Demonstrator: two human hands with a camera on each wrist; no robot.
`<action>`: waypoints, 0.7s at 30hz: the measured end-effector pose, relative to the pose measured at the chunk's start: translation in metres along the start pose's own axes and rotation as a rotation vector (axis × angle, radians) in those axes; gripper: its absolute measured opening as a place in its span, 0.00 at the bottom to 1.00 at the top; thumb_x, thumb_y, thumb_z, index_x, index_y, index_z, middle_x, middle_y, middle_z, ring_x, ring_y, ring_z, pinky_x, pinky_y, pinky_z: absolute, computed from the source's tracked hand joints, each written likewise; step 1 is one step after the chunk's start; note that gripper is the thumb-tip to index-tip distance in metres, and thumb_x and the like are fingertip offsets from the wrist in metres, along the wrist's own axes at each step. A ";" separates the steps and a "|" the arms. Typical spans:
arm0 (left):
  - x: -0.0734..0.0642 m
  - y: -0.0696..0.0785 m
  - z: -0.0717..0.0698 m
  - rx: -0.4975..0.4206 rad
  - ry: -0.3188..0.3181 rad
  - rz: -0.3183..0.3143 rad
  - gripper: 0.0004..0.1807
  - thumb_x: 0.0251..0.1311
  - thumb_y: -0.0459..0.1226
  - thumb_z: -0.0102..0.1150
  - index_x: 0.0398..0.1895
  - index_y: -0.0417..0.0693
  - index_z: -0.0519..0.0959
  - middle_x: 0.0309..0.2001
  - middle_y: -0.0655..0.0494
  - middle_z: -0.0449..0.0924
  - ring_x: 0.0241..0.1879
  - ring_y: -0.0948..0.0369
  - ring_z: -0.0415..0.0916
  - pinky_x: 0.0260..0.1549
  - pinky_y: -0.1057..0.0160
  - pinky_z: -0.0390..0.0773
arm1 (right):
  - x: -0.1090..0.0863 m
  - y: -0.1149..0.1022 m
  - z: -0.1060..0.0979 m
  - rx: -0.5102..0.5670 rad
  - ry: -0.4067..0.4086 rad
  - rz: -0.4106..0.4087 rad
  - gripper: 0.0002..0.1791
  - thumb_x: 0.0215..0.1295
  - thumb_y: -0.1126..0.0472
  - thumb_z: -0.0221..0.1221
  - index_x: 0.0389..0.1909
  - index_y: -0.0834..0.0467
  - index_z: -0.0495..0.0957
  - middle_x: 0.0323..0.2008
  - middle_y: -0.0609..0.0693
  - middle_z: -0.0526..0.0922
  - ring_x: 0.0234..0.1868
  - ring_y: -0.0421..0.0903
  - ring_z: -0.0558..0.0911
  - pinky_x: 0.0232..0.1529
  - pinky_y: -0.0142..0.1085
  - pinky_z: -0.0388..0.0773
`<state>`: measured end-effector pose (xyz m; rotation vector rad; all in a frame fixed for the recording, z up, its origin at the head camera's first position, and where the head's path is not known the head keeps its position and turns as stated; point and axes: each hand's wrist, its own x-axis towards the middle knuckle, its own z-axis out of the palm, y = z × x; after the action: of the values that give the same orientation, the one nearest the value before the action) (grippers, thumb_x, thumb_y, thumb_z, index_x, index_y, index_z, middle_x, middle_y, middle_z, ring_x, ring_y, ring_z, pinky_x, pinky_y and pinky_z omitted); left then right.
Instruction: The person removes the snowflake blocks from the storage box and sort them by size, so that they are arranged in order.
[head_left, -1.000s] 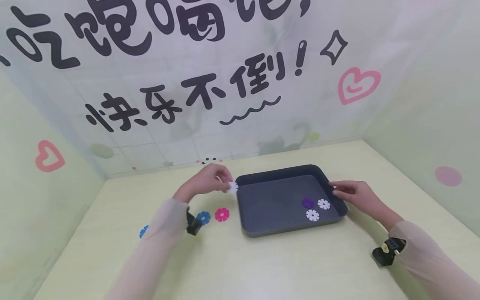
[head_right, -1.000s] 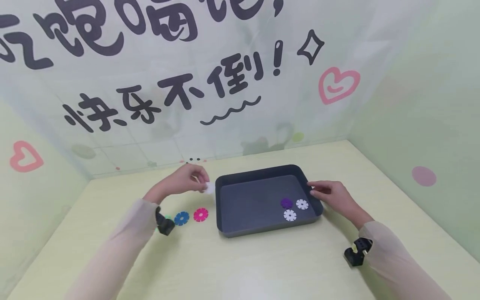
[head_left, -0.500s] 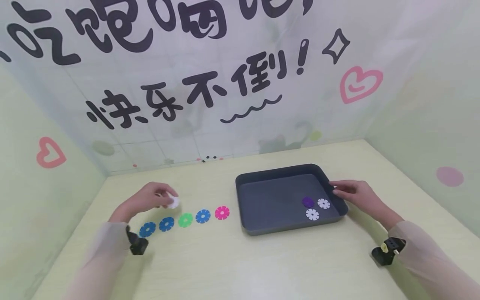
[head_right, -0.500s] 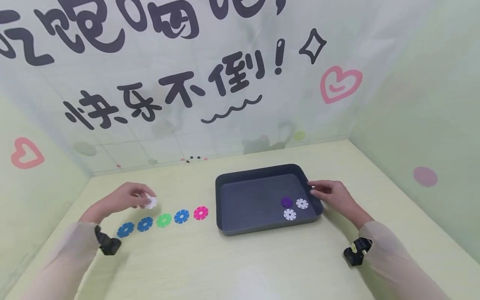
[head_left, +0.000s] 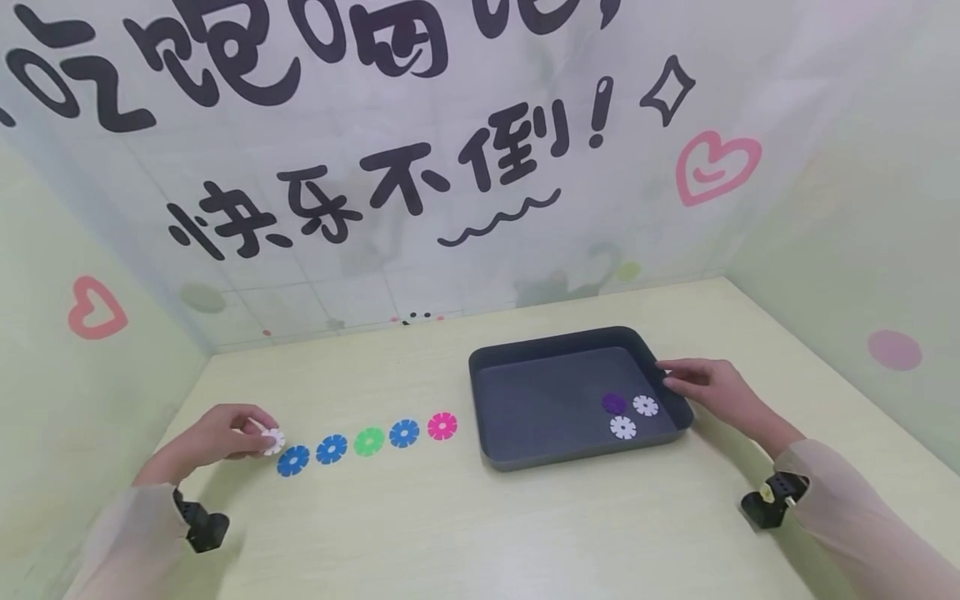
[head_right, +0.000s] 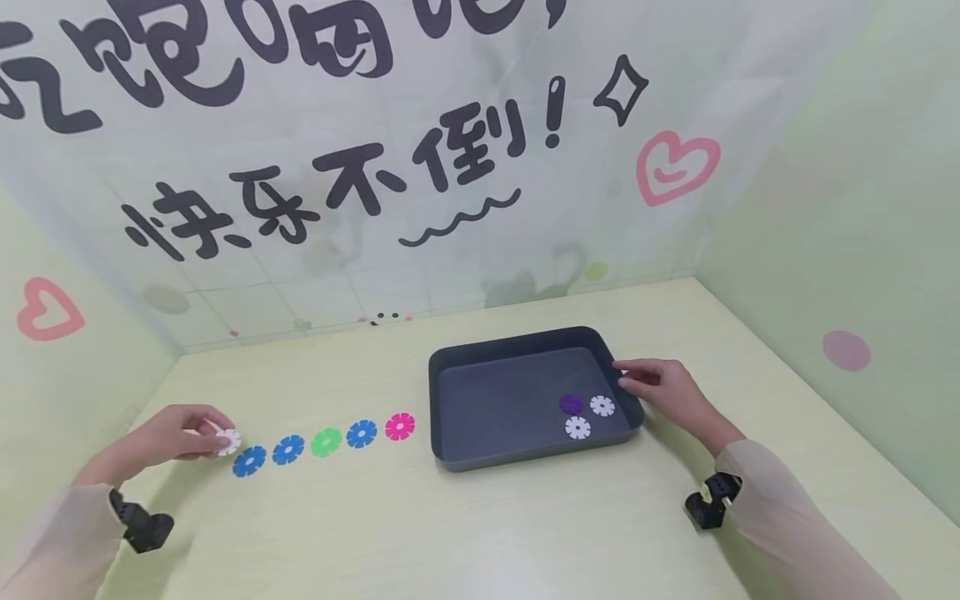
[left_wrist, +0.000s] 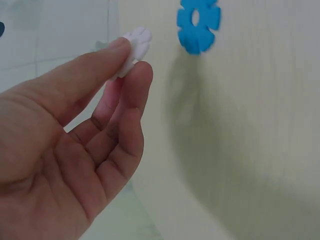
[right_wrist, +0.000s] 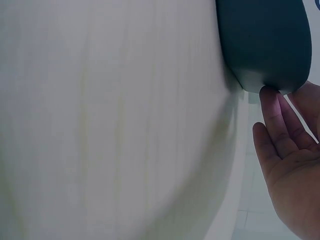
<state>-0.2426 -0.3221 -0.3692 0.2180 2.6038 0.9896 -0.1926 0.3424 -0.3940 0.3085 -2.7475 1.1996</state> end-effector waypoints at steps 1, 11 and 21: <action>-0.002 -0.003 0.000 0.004 0.001 -0.017 0.19 0.53 0.41 0.64 0.43 0.37 0.75 0.27 0.50 0.73 0.29 0.54 0.74 0.28 0.62 0.76 | 0.000 0.000 0.000 0.001 0.001 -0.001 0.20 0.61 0.63 0.59 0.51 0.71 0.73 0.46 0.66 0.77 0.39 0.28 0.76 0.37 0.23 0.72; -0.005 -0.025 0.006 0.004 0.022 -0.108 0.18 0.53 0.40 0.64 0.41 0.37 0.76 0.25 0.53 0.74 0.27 0.58 0.71 0.24 0.64 0.72 | 0.000 0.000 0.000 0.005 0.008 -0.017 0.20 0.61 0.63 0.58 0.51 0.71 0.73 0.46 0.66 0.77 0.39 0.26 0.75 0.38 0.22 0.71; -0.004 -0.032 0.009 0.065 0.041 -0.077 0.17 0.52 0.40 0.64 0.40 0.36 0.78 0.26 0.54 0.74 0.27 0.58 0.68 0.25 0.64 0.68 | 0.000 0.002 0.001 0.009 0.021 -0.021 0.19 0.61 0.64 0.58 0.50 0.71 0.73 0.46 0.66 0.78 0.38 0.24 0.73 0.37 0.20 0.70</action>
<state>-0.2359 -0.3416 -0.3958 0.1138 2.6629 0.8926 -0.1932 0.3429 -0.3962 0.3225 -2.7152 1.2029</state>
